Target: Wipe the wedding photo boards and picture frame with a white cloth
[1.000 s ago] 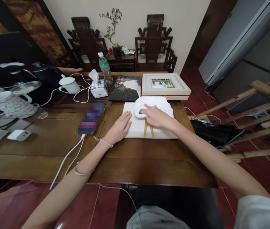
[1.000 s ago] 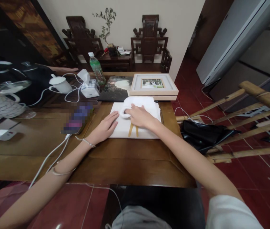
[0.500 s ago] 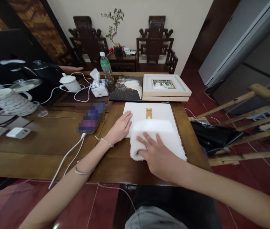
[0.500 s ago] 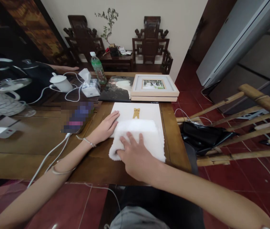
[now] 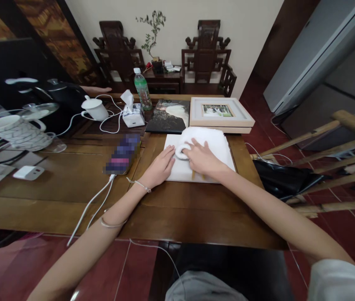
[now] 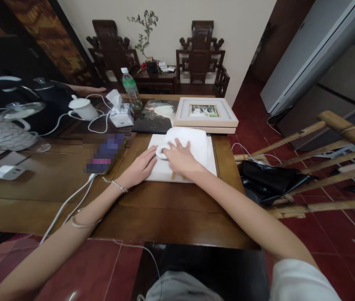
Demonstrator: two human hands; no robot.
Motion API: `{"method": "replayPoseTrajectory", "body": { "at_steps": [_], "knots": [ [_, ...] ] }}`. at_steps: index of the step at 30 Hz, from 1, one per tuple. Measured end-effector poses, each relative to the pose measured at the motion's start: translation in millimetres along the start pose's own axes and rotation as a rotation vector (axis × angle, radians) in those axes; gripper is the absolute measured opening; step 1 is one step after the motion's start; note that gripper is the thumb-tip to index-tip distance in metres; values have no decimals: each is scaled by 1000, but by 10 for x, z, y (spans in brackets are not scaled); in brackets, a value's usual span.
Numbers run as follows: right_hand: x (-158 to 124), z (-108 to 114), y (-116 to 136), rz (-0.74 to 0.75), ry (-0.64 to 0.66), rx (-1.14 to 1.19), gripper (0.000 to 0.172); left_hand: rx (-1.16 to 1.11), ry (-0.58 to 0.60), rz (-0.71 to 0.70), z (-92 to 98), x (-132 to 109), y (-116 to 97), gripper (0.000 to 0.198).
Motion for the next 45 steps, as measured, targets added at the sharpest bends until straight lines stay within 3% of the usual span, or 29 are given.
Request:
{"method": "replayPoseTrajectory", "body": {
  "at_steps": [4, 9, 13, 16, 22, 29, 33, 38, 41, 45],
  "knots": [
    [115, -91, 93, 18, -11, -59, 51, -151, -143, 49, 73, 11, -36, 51],
    [-126, -102, 391, 280, -43, -49, 42, -301, -345, 98, 150, 18, -36, 57],
    [-460, 12, 500, 487, -18, 26, 36, -339, -367, 104, 149, 20, -39, 62],
    [-660, 127, 479, 536, 57, 81, 35, -315, -325, 114, 128, 13, -53, 59],
    [-678, 259, 275, 343, 102, 62, 35, -94, -174, 11, 53, 7, -33, 47],
    [-110, 276, -82, 45, 21, 121, 40, -26, -46, -19, -13, 18, -9, 44],
    [299, 324, -63, 22, -23, 247, 33, -2, -34, -44, 24, 24, -91, 42],
    [666, 391, 80, 152, -10, 269, 28, 4, -22, -55, 51, 15, -108, 42],
    [689, 424, -2, 119, 24, 256, 27, 23, -21, -51, 36, 3, -61, 44],
    [489, 432, -386, 4, 38, 299, 32, 56, -8, -37, -1, -8, 3, 46]
  ]
}}
Point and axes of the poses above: each hand's wrist, its own x-axis towards the middle knuckle, its own z-axis out of the back of the hand, y = z × x, the point moved 2 cm from there along x, towards the middle knuckle, and after that the axes turned 5 degrees about -x, right-handed, at the moved point
